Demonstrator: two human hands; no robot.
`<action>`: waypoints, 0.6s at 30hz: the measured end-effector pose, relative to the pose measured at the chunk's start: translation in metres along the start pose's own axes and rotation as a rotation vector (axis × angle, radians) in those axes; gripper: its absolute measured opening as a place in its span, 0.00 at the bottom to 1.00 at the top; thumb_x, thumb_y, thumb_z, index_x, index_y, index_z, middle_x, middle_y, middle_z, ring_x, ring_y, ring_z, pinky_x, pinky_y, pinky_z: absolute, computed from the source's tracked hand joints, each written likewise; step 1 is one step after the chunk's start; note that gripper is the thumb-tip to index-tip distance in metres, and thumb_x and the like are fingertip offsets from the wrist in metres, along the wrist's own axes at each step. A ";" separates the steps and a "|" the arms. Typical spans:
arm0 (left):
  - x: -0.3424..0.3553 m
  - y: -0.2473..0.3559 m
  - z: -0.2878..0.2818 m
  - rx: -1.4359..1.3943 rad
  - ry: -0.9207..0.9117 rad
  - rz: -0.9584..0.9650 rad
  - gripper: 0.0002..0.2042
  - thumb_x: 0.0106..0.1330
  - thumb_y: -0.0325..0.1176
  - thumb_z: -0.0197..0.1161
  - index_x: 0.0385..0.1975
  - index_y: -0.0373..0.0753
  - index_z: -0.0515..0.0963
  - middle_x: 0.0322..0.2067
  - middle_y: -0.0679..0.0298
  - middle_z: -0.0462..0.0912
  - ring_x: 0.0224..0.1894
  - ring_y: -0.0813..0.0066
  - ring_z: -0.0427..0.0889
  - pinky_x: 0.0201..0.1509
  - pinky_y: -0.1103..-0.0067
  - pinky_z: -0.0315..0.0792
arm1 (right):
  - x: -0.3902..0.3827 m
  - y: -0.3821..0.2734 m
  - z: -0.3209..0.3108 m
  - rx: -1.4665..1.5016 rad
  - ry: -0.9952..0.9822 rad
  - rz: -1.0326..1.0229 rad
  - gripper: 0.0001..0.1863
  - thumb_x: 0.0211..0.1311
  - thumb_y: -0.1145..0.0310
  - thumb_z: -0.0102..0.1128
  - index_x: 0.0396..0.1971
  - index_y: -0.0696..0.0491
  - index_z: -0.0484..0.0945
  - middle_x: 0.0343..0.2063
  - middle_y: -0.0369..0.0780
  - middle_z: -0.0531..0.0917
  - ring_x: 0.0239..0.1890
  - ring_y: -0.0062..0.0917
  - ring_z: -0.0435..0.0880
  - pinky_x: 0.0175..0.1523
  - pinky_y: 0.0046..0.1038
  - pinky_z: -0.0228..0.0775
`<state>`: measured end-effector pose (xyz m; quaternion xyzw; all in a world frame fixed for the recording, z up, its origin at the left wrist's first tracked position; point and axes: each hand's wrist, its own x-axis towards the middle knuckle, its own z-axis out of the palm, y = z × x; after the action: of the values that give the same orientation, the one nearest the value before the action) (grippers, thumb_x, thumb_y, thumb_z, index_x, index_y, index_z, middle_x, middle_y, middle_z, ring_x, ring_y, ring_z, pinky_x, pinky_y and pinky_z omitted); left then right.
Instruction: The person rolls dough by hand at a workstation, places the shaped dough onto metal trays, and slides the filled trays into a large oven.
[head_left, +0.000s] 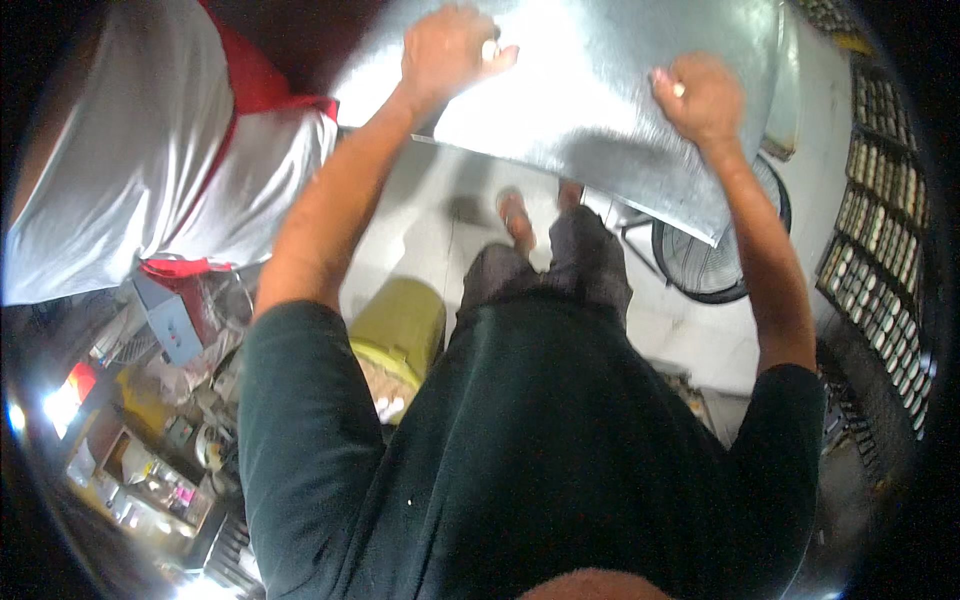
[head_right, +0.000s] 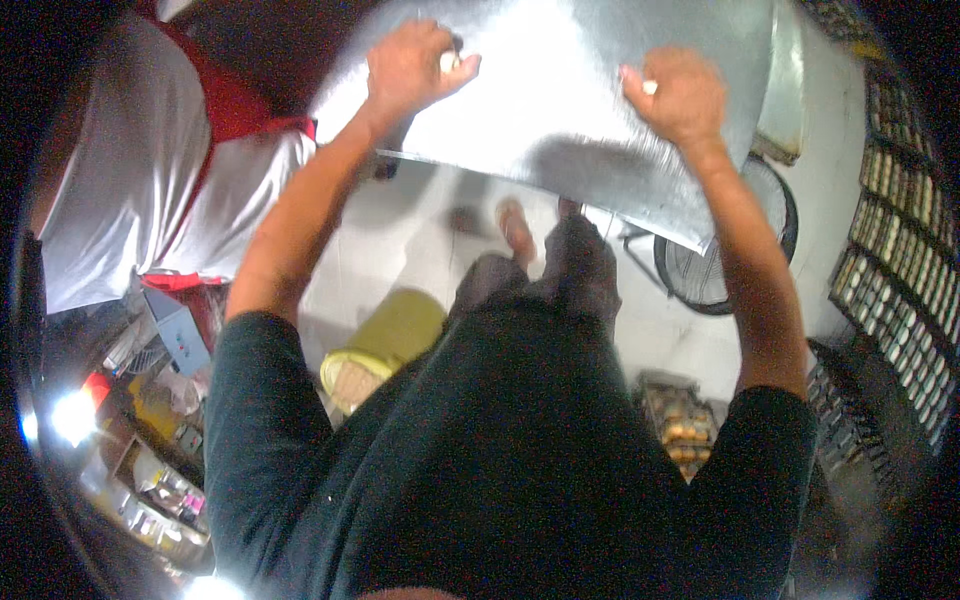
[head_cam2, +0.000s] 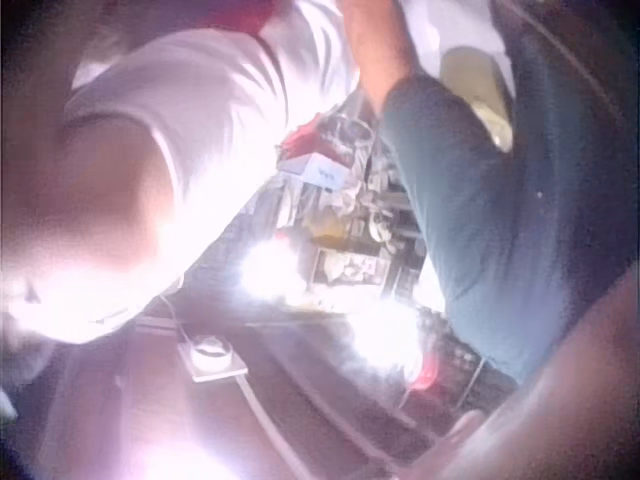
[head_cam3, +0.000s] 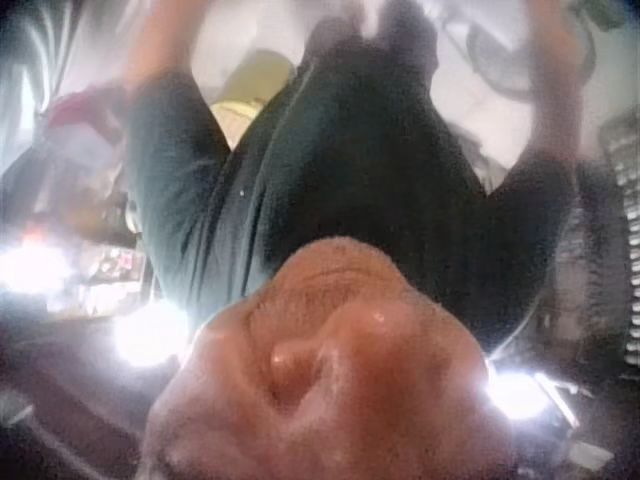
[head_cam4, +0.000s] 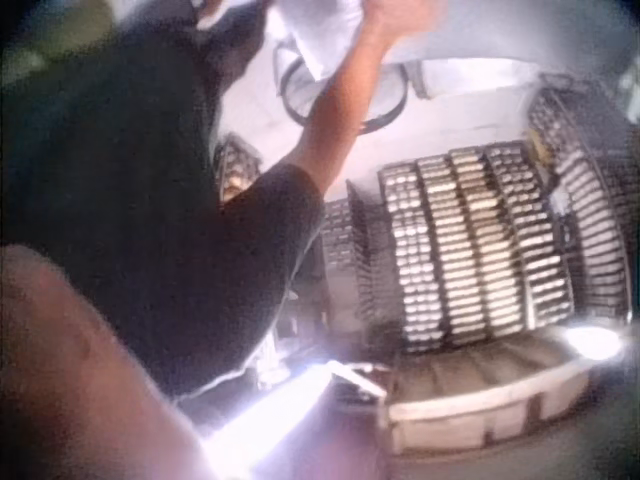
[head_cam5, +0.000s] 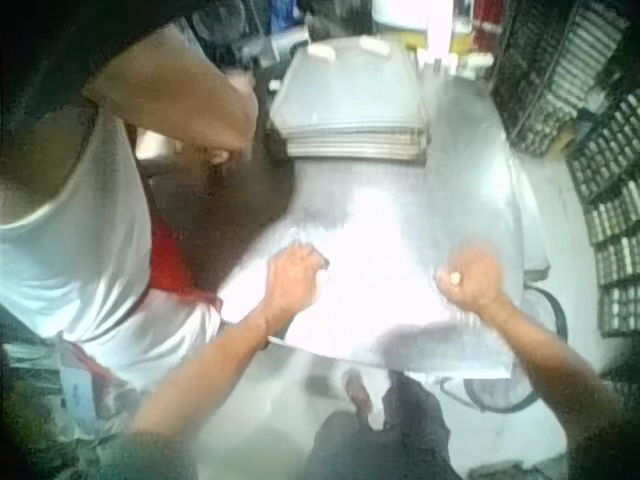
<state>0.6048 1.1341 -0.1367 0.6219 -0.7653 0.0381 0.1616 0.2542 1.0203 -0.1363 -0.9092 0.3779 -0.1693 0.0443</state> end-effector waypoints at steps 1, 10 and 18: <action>-0.009 0.007 -0.001 0.010 0.018 -0.033 0.17 0.58 0.50 0.72 0.36 0.43 0.86 0.36 0.62 0.83 0.44 0.60 0.82 0.46 0.62 0.77 | -0.009 -0.008 0.002 -0.020 0.015 -0.005 0.23 0.62 0.45 0.63 0.25 0.51 0.78 0.30 0.41 0.81 0.37 0.39 0.79 0.43 0.44 0.68; -0.030 0.023 -0.011 -0.062 0.013 -0.072 0.16 0.57 0.52 0.73 0.30 0.45 0.84 0.28 0.64 0.81 0.35 0.61 0.82 0.40 0.64 0.77 | -0.027 -0.017 -0.002 0.006 0.030 -0.095 0.20 0.60 0.45 0.66 0.27 0.48 0.82 0.30 0.40 0.82 0.34 0.40 0.81 0.40 0.47 0.70; -0.037 0.043 -0.001 -0.004 0.081 -0.159 0.30 0.61 0.52 0.71 0.56 0.37 0.78 0.57 0.55 0.79 0.59 0.53 0.75 0.65 0.58 0.66 | -0.044 -0.030 -0.014 -0.057 -0.014 -0.024 0.28 0.58 0.45 0.67 0.46 0.54 0.80 0.48 0.44 0.81 0.52 0.41 0.77 0.58 0.45 0.66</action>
<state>0.5705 1.1790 -0.1408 0.6784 -0.7064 0.0488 0.1962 0.2402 1.0731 -0.1294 -0.9157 0.3713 -0.1528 0.0189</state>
